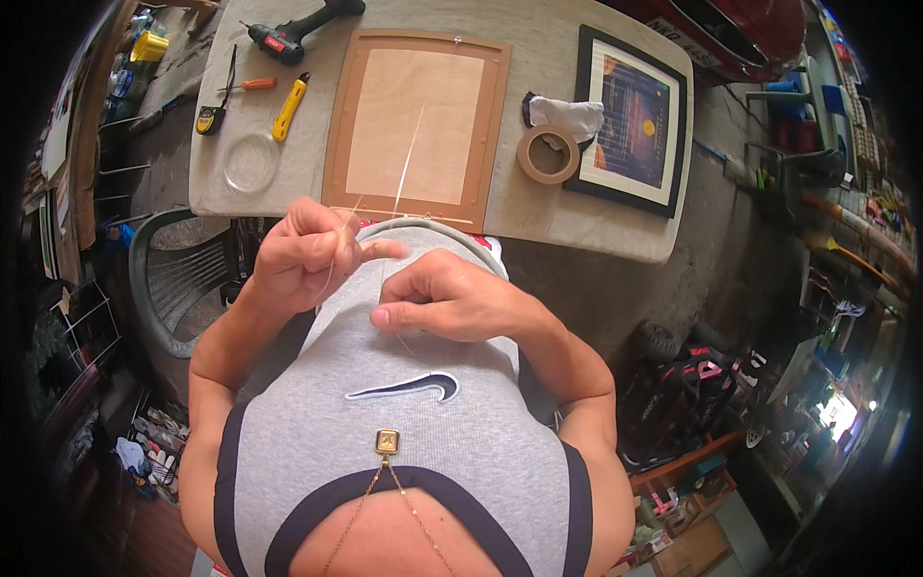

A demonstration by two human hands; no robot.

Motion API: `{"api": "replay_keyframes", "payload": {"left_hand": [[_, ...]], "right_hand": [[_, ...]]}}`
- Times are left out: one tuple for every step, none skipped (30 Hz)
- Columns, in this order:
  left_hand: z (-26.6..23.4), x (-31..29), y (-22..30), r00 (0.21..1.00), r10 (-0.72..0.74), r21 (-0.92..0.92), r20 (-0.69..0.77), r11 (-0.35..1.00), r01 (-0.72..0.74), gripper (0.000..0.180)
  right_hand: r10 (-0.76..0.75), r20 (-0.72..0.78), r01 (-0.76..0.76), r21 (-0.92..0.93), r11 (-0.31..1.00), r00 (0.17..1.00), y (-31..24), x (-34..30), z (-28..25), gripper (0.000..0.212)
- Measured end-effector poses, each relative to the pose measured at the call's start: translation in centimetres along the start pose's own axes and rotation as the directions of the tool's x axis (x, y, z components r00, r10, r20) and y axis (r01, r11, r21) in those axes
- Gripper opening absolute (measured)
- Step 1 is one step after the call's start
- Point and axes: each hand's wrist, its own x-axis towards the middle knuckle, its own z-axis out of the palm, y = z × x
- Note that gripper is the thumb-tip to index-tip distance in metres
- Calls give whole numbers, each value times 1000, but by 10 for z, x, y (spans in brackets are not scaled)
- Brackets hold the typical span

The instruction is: The person installs hanging hardware on the back of a picture frame. They thread a string through two metal eyelets, tie a knot, and secure it with tape. They then use a utility knife to trim the excess string and place the frame on a table.

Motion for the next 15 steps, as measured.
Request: {"api": "replay_keyframes", "payload": {"left_hand": [[0, -1, 1, 1000, -17, -9, -6, 1000, 17, 6], [1, -1, 2, 999, -31, -15, -12, 999, 31, 6], [2, 0, 3, 999, -37, -12, -11, 999, 37, 6], [3, 0, 6, 994, 98, 287, 53, 952, -109, 5], [6, 0, 7, 964, 211, 551, 163, 791, -266, 5], [9, 0, 9, 919, 282, 737, 276, 551, -391, 6], [15, 2, 7, 886, 296, 789, 358, 412, -456, 12], [17, 2, 7, 857, 302, 792, 417, 342, -506, 11], [19, 2, 6, 839, 261, 799, 477, 268, -538, 11], [19, 1, 5, 825, 200, 802, 529, 200, -563, 11], [19, -1, 5, 860, 147, 818, 488, 266, -510, 8], [17, -1, 3, 858, 206, 797, 471, 316, -514, 8], [13, -1, 2, 854, 263, 772, 449, 366, -519, 8], [10, -1, 0, 844, 312, 741, 437, 407, -534, 9], [4, 1, -1, 917, 302, 573, 259, 717, -398, 9]], "right_hand": [[-39, -110, 32, -64, 997, 993, 0, -2, 0, 32], [-88, -215, 59, -135, 989, 973, 0, 0, -2, 32], [-83, -334, 11, -211, 977, 939, 0, 1, -5, 31], [-164, -496, 167, -39, 985, 853, -1, 3, -8, 26], [-181, -550, 164, -80, 983, 815, -1, 10, -12, 28], [-206, -623, 186, -98, 978, 754, 0, 18, -13, 31], [-135, -583, 135, -44, 990, 801, 1, 24, -12, 31], [-81, -546, 105, 12, 994, 834, 2, 31, -11, 31], [-86, -468, 136, 74, 988, 880, 1, 35, -12, 32], [-11, -495, 106, 164, 981, 869, 0, 35, -11, 31], [4, -483, 138, 259, 956, 876, -1, 34, -10, 30], [56, -485, 134, 349, 927, 873, -3, 30, -9, 29], [33, -554, 255, 433, 865, 832, -6, 24, -10, 28], [-20, -512, 265, 411, 872, 859, -8, 16, -7, 28], [-42, -498, 263, 382, 886, 866, -10, 8, -3, 28]]}}
